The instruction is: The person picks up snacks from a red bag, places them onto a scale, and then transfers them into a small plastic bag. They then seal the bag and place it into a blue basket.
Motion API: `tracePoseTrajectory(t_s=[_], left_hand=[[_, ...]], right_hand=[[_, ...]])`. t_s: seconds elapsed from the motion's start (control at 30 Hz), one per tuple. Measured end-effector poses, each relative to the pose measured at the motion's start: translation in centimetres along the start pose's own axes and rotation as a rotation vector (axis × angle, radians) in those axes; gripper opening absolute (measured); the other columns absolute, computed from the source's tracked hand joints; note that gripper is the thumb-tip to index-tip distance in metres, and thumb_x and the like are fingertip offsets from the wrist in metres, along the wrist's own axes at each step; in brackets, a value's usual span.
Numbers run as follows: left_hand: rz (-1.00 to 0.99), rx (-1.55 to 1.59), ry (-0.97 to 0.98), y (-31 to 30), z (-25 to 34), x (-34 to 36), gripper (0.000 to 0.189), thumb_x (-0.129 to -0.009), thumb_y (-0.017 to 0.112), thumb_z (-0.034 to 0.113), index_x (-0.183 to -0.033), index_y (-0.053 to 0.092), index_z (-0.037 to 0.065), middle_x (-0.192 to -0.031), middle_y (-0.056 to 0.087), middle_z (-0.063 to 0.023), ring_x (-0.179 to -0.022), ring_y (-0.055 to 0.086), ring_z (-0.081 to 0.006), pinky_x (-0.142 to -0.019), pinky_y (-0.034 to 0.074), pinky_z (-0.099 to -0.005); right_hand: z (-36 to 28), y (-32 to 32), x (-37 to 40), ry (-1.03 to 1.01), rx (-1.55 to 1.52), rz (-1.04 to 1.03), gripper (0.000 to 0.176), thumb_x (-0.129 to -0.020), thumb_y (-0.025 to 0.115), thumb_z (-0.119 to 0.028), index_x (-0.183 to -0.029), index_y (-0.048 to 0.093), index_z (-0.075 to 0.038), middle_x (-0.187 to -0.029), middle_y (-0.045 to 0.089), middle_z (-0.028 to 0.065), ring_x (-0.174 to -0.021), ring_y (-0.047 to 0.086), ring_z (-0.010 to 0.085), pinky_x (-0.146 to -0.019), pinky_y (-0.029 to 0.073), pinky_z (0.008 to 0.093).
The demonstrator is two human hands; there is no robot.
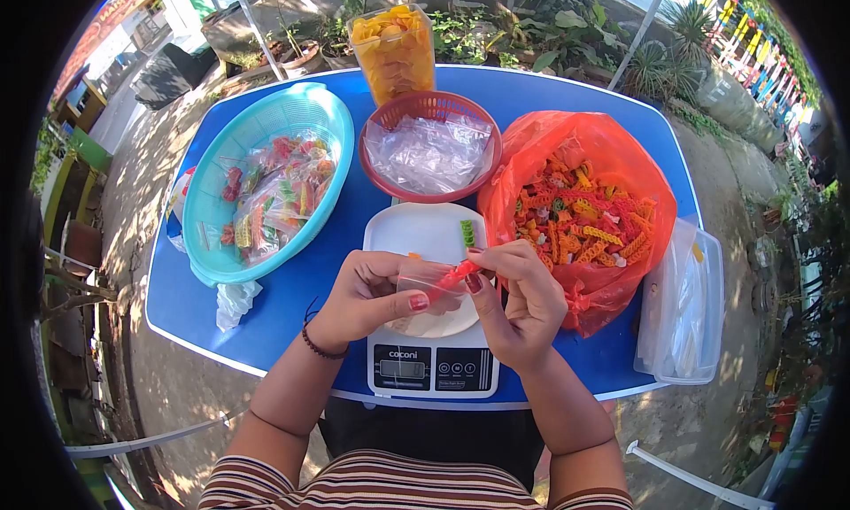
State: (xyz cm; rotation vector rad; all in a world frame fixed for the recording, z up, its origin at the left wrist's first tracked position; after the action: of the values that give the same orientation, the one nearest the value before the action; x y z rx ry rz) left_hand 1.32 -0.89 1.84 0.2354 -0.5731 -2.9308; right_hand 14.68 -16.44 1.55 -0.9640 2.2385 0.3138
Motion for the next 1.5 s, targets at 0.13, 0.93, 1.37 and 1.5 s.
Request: tracePoseTrajectory(t_s=[0.13,0.93,1.37,1.5], left_hand=[[-0.048,0.021,0.029,-0.5,-0.3,-0.1,0.033,-0.104,0.060,0.014,-0.132,0.064,-0.004,-0.112,0.075,-0.0145,-0.101,0.071,-0.0134,-0.090,0.056,-0.0260],[0.076,-0.190,0.075,-0.8,-0.9,-0.4,0.037,-0.109,0.051,0.021,-0.131,0.063,-0.006,-0.114,0.073,-0.0131,-0.099,0.068,-0.0115,-0.085,0.056,-0.0258],[0.292,0.614,0.118,-2.5,0.3,-0.9,0.048,-0.102,0.056,0.010,-0.147,0.042,-0.001,-0.127,0.066,-0.0199,-0.106,0.073,-0.0283,-0.092,0.062,-0.0389],[0.226,0.443,0.109,-3.0,-0.2,-0.5,0.048,-0.093,0.065,-0.005,-0.138,0.050,-0.002,-0.120,0.068,-0.0208,-0.106,0.073,-0.0261,-0.091,0.061,-0.0363]], right_hand=[[-0.4,0.2,-0.2,-0.008,0.083,-0.020,0.021,-0.085,0.065,0.016,-0.105,0.065,0.010,-0.097,0.066,0.0176,-0.090,0.062,0.0185,-0.081,0.052,0.0270],[-0.8,0.5,-1.3,-0.236,0.528,-0.276,0.023,-0.077,0.075,-0.009,-0.099,0.074,-0.005,-0.113,0.062,0.0141,-0.099,0.057,0.0279,-0.086,0.043,0.0388],[0.6,0.9,-0.2,0.061,1.173,-0.217,0.022,-0.077,0.076,-0.013,-0.097,0.074,-0.006,-0.120,0.059,0.0077,-0.110,0.050,0.0301,-0.094,0.042,0.0433],[0.6,0.7,-0.3,-0.008,1.085,-0.175,0.025,-0.075,0.076,-0.008,-0.099,0.073,-0.003,-0.114,0.062,0.0080,-0.105,0.054,0.0306,-0.091,0.044,0.0445]])
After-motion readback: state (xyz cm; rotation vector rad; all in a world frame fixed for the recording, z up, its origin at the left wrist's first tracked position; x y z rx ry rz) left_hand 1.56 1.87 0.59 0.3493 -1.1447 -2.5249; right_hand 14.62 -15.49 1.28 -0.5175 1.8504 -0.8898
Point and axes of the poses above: each hand's wrist, its own x-axis away from the middle knuckle, its own y-axis out of the palm, z = x × y, the point moved 1 cm from there along -x, towards the middle knuckle
